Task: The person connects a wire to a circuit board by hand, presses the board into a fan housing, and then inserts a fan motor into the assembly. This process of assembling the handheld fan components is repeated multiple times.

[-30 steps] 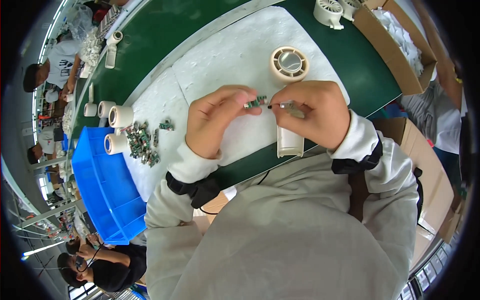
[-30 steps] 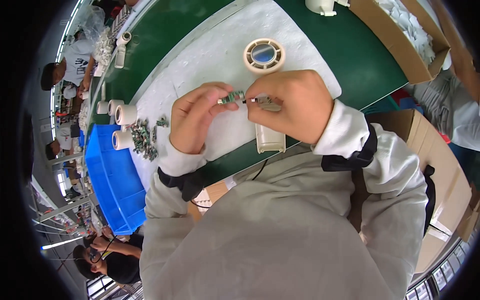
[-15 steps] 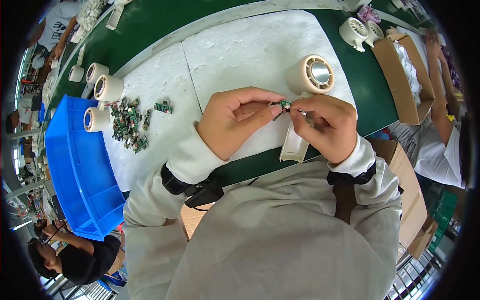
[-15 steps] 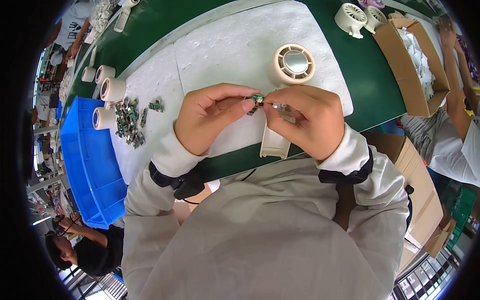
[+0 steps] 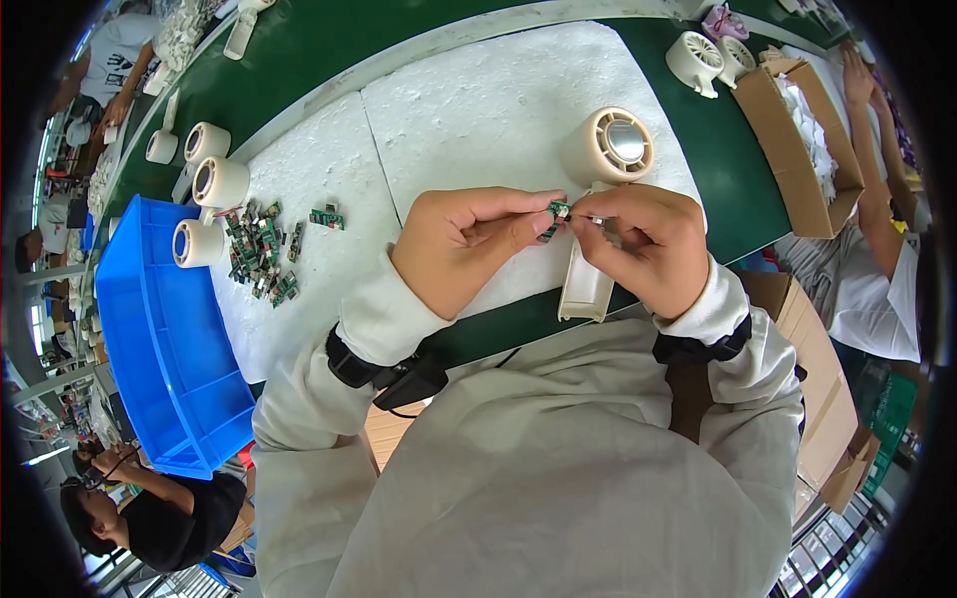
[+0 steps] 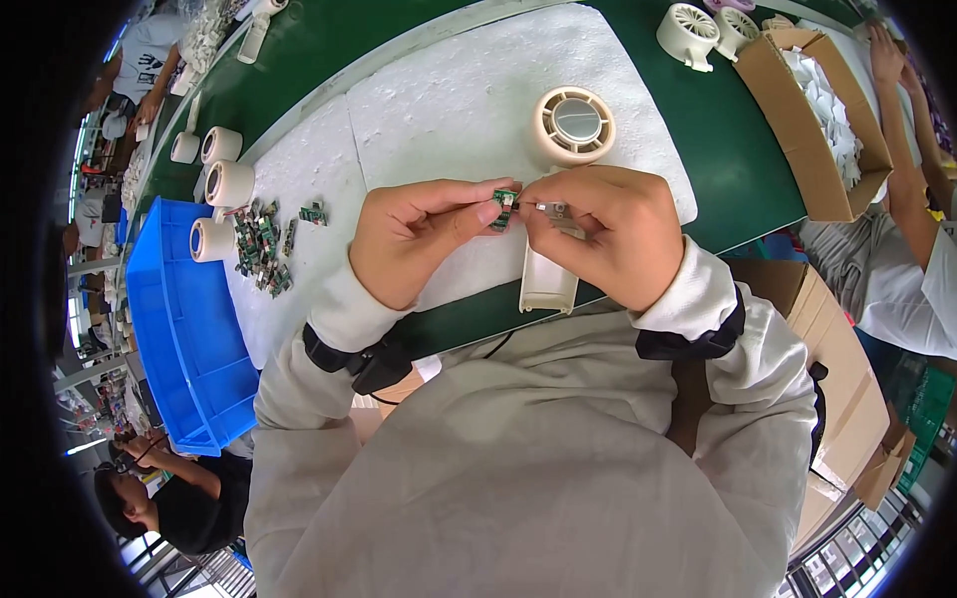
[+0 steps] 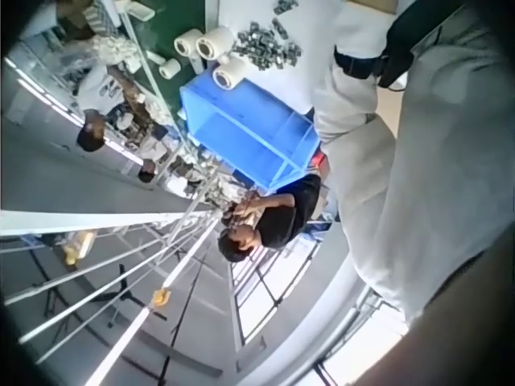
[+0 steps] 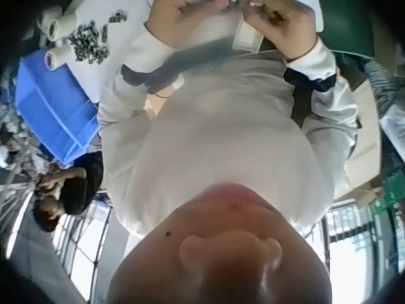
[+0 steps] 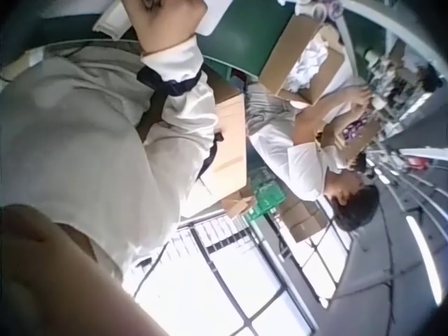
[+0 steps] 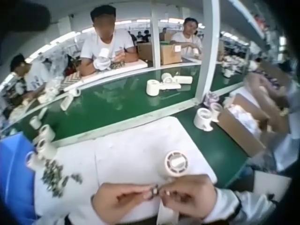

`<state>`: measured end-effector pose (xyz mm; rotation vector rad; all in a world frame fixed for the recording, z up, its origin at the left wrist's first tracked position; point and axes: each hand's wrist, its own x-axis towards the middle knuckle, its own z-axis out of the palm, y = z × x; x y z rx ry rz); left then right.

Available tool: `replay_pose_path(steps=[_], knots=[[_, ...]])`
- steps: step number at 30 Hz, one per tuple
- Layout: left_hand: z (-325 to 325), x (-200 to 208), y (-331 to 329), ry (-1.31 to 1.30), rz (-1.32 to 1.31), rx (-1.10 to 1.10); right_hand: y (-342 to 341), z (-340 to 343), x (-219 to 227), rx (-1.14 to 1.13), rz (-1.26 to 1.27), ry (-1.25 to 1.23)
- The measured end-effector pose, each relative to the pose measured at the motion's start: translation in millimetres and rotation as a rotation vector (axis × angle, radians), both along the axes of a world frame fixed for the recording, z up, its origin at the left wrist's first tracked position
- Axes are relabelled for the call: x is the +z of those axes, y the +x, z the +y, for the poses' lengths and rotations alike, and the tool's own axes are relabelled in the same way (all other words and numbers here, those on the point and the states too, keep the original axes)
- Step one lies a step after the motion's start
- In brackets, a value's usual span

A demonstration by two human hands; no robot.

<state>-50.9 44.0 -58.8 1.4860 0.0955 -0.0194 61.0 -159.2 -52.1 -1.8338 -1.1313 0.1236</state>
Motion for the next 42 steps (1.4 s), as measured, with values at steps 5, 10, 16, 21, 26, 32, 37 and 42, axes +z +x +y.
replay_pose_path(steps=[5, 10, 16, 21, 26, 32, 37, 42], knots=[[0, -3, 0, -0.036, -0.019, 0.000, 1, 0, 1, 0.027, 0.009, -0.001], [1, -6, 1, -0.062, -0.136, -0.006, 1, 0, 2, 0.029, 0.057, 0.012], [8, -2, 0, -0.207, -0.027, -0.106, 5, -6, 9, 0.000, 0.229, -0.074], [8, -6, 1, -0.215, -0.080, -0.130, 4, -9, 6, 0.044, 0.306, -0.061], [7, -7, 0, -0.159, -0.114, -0.128, 5, -8, -2, 0.054, 0.351, -0.058], [8, -7, -1, -0.136, -0.096, -0.133, 5, -8, -3, 0.058, 0.357, -0.071], [7, -6, -1, -0.122, -0.094, -0.131, 6, -7, -2, 0.069, 0.361, -0.062], [5, -1, 1, -0.224, -0.011, -0.060, 4, -7, 3, 0.039, 0.295, 0.003]])
